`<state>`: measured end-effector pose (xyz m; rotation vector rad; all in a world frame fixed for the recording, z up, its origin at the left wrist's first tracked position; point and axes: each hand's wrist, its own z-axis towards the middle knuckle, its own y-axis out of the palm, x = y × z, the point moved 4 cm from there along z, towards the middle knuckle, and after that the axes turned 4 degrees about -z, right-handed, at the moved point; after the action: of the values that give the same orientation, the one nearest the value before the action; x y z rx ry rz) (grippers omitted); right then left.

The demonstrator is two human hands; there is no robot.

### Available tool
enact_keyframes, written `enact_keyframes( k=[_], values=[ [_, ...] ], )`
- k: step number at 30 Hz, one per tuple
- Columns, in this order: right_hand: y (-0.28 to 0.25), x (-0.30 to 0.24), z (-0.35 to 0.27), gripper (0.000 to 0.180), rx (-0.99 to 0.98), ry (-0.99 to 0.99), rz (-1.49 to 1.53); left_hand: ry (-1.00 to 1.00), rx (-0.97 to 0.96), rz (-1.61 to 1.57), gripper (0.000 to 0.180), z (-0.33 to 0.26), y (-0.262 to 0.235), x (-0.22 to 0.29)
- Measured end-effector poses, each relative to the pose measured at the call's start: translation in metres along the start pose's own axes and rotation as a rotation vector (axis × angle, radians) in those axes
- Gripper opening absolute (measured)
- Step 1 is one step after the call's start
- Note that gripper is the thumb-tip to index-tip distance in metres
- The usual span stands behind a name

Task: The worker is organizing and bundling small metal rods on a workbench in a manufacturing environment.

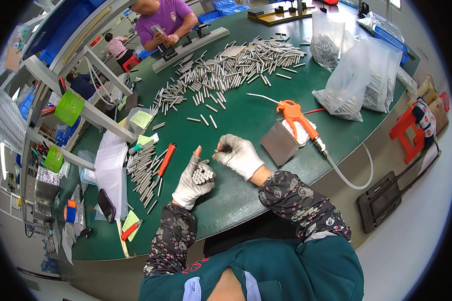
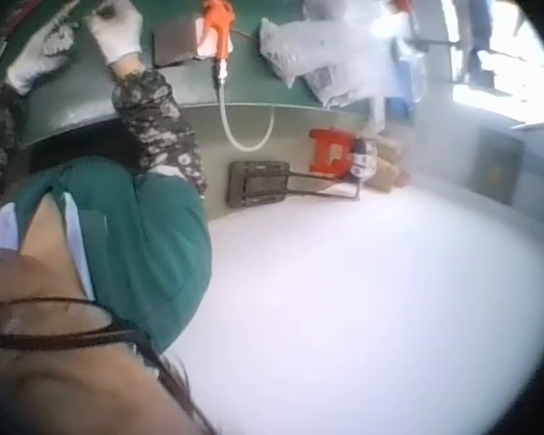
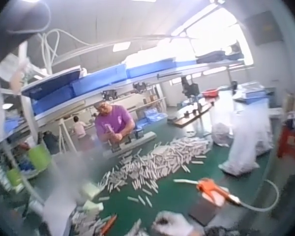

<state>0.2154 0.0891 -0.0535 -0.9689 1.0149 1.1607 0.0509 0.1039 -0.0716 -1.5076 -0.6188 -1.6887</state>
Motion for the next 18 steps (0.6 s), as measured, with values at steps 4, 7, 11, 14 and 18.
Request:
enact_keyframes(
  k=[4,7,11,14,18],
  values=[
    [-0.0012,-0.0011,0.0000,0.020,0.012,-0.036,-0.068,-0.012,-0.001,-0.006,0.097,0.0001,0.0003,0.0008],
    [-0.0015,-0.0025,-0.0005,0.021,0.030,-0.063,-0.119,-0.011,-0.004,0.005,0.096,-0.0005,-0.0001,0.0005],
    [-0.0019,-0.0056,-0.0009,0.022,0.044,-0.100,-0.142,-0.007,-0.006,0.021,0.096,-0.0007,-0.0012,-0.0013],
    [-0.0018,-0.0054,-0.0005,0.022,0.041,-0.109,-0.166,-0.010,-0.006,0.027,0.096,-0.0006,-0.0008,0.0001],
    [-0.0017,-0.0076,-0.0011,0.023,0.052,-0.161,-0.204,-0.003,-0.008,0.028,0.096,-0.0001,-0.0011,-0.0008]
  ],
)
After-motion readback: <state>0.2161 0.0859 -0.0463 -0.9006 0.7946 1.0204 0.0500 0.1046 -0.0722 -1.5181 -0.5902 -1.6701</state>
